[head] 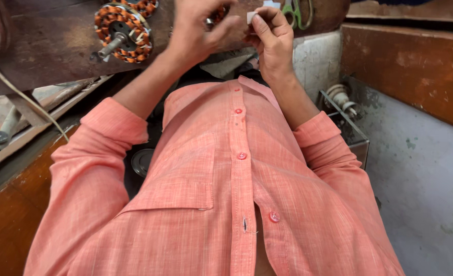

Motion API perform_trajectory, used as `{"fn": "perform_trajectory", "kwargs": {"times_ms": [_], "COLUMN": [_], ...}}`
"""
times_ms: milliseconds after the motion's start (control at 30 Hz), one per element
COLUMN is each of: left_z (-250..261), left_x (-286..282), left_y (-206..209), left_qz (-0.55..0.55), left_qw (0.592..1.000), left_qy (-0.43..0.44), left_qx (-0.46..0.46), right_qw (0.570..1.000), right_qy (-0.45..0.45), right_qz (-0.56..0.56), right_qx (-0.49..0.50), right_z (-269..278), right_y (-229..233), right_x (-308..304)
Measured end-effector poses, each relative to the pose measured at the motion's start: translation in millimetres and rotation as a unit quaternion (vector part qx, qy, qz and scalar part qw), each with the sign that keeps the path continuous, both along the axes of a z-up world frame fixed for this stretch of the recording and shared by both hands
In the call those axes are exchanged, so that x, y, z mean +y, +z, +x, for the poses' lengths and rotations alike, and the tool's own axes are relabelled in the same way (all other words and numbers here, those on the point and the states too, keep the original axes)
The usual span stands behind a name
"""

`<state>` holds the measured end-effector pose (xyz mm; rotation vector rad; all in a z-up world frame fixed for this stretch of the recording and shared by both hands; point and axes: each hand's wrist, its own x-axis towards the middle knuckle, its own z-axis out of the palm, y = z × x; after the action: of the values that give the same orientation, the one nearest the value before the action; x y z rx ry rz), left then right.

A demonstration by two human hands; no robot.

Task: The person works on a motor armature, using a screwdriver to adjust or secure components and a pair of scissors to trim or manipulate small parts. The hands repeatedly handle the armature and tools on a wooden workbench.

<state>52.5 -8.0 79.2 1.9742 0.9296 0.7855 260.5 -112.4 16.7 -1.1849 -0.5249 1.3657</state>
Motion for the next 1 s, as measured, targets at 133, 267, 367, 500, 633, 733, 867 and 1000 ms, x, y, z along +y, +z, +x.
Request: {"fn": "perform_trajectory", "kwargs": {"times_ms": [133,267,367,500,633,733,867,1000], "left_z": [10,4,0,-3,-4,-2,-1,-13], "left_x": [8,9,6,4,-4,-6,-11,-12], "left_y": [17,4,-7,-15,-15,-15,-19,-32], "left_qz": [0.002,-0.189,-0.251,-0.026,0.005,0.031,0.010,0.028], "left_qw": [0.996,0.974,0.961,0.990,0.994,0.993,0.992,0.995], "left_qy": [0.014,-0.002,0.007,0.003,0.035,0.067,0.093,0.070], "left_qx": [-0.090,-0.127,-0.114,-0.136,-0.103,-0.096,-0.083,-0.068], "right_qw": [0.992,0.985,0.992,0.995,0.997,0.989,0.936,0.874], "right_qy": [0.049,0.117,0.105,0.093,0.056,0.031,0.048,0.071], "right_qz": [0.011,0.029,0.008,0.026,0.046,0.073,0.141,0.155], "right_qx": [0.118,0.124,0.075,0.038,-0.008,-0.127,-0.318,-0.455], "right_z": [-13,-7,-8,-14,-27,-40,-49,-48], "right_y": [36,47,43,35,34,40,53,59], "right_x": [25,35,35,34,34,36,33,32]}}
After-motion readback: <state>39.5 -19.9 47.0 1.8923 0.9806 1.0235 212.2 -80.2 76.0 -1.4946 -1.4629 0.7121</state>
